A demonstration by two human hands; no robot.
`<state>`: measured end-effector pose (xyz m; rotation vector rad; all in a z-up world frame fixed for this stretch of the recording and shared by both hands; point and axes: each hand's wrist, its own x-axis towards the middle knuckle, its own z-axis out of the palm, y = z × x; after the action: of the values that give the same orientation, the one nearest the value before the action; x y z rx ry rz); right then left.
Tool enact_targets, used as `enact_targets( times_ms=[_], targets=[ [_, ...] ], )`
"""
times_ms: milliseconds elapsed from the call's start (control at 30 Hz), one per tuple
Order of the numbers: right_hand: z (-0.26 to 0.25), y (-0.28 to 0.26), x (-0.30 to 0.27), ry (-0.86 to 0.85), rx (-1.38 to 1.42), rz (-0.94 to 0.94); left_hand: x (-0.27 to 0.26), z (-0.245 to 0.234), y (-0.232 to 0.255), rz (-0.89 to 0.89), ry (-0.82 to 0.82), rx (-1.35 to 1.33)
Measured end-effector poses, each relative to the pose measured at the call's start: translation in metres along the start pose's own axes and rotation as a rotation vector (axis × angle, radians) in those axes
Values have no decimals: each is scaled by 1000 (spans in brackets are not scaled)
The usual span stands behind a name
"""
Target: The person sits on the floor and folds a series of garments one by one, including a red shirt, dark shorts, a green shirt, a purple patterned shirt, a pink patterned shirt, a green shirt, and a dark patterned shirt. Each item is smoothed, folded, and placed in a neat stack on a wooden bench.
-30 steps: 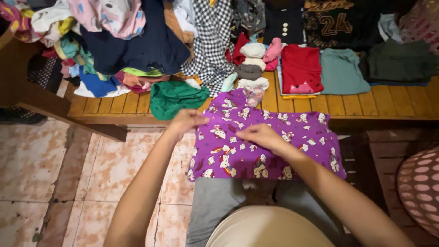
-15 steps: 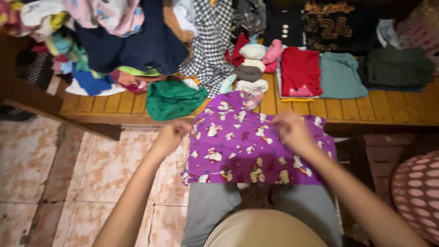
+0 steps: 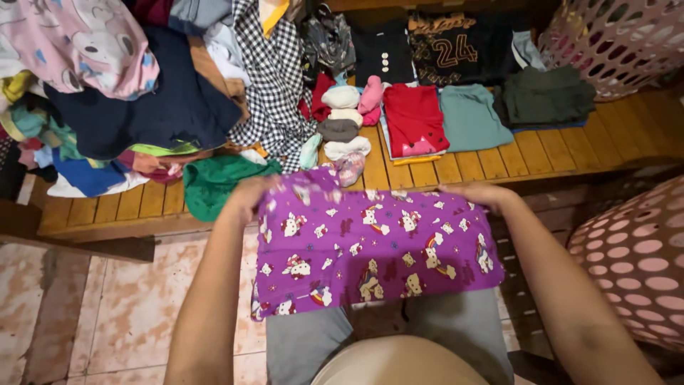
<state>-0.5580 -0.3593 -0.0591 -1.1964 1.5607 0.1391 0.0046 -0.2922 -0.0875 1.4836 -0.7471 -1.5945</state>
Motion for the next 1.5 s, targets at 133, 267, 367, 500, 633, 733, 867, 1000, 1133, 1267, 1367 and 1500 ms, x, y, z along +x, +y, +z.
enact_targets(
  times_ms=[133,267,367,500,633,733,867,1000,1133,1267,1367,1500],
  targets=[
    [8,8,-11,-118,382,32,-2,10,1,-135,169,-253],
    [-4,-11,-14,-86,330,-228,-18,30,24,-11,199,-149],
    [-29,-20,-40,183,9,-453,-58,37,49,199,176,-35],
    [-33,13,-117,557,-284,-884,-156,23,49,608,41,392],
    [43,82,-164,560,-439,-943,-234,12,-20,637,114,740],
    [68,119,-169,463,-95,-902,-242,-1,-67,730,162,852],
    [49,118,-142,467,983,-555,-200,-7,-75,141,477,128],
    [47,90,-94,584,671,-120,-153,14,-55,-35,371,-51],
    [66,97,-61,935,197,-280,-135,34,-68,255,623,255],
    [70,106,-43,1030,125,-305,-133,31,-88,252,798,353],
    [68,93,-53,957,73,-298,-142,28,-84,205,639,124],
    [82,47,-104,1264,-361,-788,-175,51,-51,664,697,358]
  ],
)
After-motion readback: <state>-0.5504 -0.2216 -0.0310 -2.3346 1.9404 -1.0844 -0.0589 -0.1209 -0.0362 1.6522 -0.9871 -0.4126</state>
